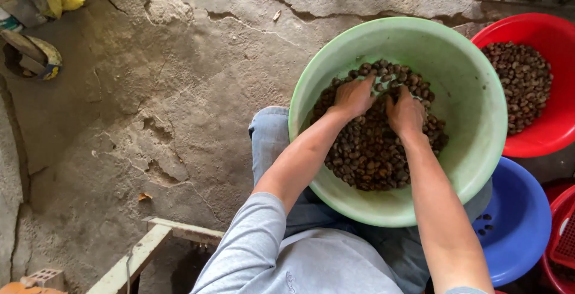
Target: The person sits with a large green basin filled with dark brown seeds or nuts on their lap. They use both hands to mix and sift through the contents, picking up handfuls and letting them fall back into the basin. The person occasionally transfers some of the seeds into a blue basin positioned to their right.
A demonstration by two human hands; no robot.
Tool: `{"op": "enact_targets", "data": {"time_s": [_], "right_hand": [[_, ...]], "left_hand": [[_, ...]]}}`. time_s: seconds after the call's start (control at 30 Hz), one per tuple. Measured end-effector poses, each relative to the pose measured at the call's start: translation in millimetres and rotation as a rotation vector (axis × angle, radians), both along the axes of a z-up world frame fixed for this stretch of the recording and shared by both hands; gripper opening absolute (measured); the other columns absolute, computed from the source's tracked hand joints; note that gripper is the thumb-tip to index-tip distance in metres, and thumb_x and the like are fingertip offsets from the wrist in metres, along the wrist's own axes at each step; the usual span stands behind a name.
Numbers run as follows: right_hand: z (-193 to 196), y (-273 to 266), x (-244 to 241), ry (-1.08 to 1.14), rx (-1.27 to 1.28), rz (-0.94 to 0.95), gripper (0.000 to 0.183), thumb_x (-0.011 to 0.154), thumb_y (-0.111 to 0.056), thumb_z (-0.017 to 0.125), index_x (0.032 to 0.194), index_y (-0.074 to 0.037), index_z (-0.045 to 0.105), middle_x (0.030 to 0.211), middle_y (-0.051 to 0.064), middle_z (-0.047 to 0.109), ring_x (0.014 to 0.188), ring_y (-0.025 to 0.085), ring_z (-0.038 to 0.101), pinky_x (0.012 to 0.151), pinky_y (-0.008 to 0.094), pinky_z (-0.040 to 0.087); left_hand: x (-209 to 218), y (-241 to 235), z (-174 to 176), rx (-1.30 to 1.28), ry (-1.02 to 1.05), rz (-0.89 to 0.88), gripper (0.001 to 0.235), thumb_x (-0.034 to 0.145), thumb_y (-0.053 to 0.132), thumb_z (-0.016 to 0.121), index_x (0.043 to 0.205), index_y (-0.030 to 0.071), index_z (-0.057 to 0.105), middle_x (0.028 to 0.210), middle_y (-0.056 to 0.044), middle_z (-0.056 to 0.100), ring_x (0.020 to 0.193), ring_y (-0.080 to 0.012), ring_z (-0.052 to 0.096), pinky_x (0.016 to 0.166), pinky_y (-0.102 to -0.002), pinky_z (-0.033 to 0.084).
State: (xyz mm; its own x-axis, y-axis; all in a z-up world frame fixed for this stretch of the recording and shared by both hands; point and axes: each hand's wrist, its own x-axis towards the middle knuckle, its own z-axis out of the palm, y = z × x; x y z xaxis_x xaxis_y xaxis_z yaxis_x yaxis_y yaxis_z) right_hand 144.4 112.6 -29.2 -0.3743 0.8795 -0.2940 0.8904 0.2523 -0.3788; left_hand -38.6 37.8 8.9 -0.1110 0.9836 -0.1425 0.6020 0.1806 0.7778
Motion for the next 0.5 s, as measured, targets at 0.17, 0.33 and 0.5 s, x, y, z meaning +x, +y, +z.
{"op": "enact_targets", "data": {"time_s": [0.17,0.33,0.5], "right_hand": [[21,-13,4,0.011,0.013,0.032,0.04,0.107,-0.033,0.06,0.129,0.001,0.058,0.108,0.039,0.068,0.104,0.061,0.066,0.086,0.071,0.051],[36,-19,12,0.283,-0.083,-0.128,0.042,0.106,-0.035,0.061,0.126,0.001,0.062,0.107,0.033,0.069,0.104,0.058,0.065,0.082,0.07,0.052],[90,-26,26,1.236,-0.778,-0.64,0.018,0.093,-0.038,0.06,0.093,-0.021,0.058,0.085,0.006,0.066,0.07,0.017,0.057,0.056,0.03,0.039]], "left_hand": [[9,4,-9,-0.04,-0.108,0.056,0.041,0.097,0.02,0.055,0.123,-0.011,0.06,0.073,-0.023,0.069,0.063,-0.0357,0.066,0.063,-0.05,0.055],[14,0,-25,0.09,0.187,-0.083,0.046,0.093,0.009,0.065,0.135,-0.006,0.056,0.088,-0.025,0.073,0.076,-0.041,0.073,0.066,-0.054,0.06],[18,-5,-13,0.22,0.333,-0.124,0.022,0.098,0.007,0.054,0.114,0.0,0.067,0.09,-0.022,0.07,0.077,-0.0348,0.07,0.064,-0.045,0.058]]}}
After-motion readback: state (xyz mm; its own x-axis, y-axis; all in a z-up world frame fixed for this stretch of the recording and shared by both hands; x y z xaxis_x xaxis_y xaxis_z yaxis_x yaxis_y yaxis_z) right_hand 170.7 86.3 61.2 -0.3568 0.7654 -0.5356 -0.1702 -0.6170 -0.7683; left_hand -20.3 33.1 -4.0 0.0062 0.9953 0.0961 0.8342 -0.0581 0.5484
